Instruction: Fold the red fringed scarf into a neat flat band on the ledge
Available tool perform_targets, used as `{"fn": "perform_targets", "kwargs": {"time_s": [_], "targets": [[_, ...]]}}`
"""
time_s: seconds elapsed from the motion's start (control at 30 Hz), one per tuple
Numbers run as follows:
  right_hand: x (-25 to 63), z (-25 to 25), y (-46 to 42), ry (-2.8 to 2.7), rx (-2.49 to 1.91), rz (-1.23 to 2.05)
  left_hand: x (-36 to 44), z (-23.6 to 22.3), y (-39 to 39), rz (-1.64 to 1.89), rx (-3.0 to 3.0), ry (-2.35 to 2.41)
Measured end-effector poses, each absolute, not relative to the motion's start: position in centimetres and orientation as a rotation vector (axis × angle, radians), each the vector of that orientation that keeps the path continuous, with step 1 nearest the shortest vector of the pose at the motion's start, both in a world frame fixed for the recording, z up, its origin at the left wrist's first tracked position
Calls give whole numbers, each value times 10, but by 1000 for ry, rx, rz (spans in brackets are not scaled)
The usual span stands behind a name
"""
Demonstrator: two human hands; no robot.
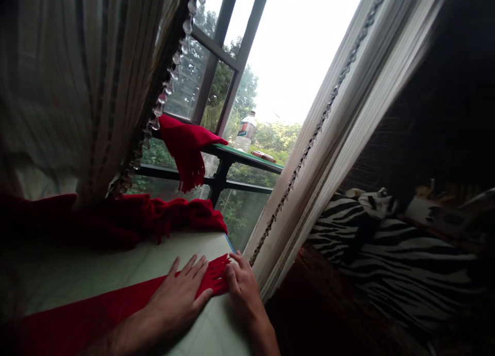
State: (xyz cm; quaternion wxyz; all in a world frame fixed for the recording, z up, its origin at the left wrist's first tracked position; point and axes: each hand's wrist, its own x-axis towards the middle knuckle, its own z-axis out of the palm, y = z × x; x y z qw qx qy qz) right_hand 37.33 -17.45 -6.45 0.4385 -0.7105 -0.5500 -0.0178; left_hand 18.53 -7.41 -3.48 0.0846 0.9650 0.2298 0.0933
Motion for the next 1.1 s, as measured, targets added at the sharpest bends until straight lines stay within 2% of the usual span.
{"fn": "perform_targets", "kwargs": {"time_s": [0.2,0.5,0.83,1.1], "targets": [[385,-67,-182,-1178,-1907,-150,184,-34,-76,293,2848,717],[372,-61,-183,-1504,-1782,13,185,-38,-74,309,2831,697],[385,-68,-185,-1180,-1924,-144,185,-39,-74,329,2829,713],[365,-52,-189,-1531,-1742,55,184,-40,-75,332,2821,714]]}}
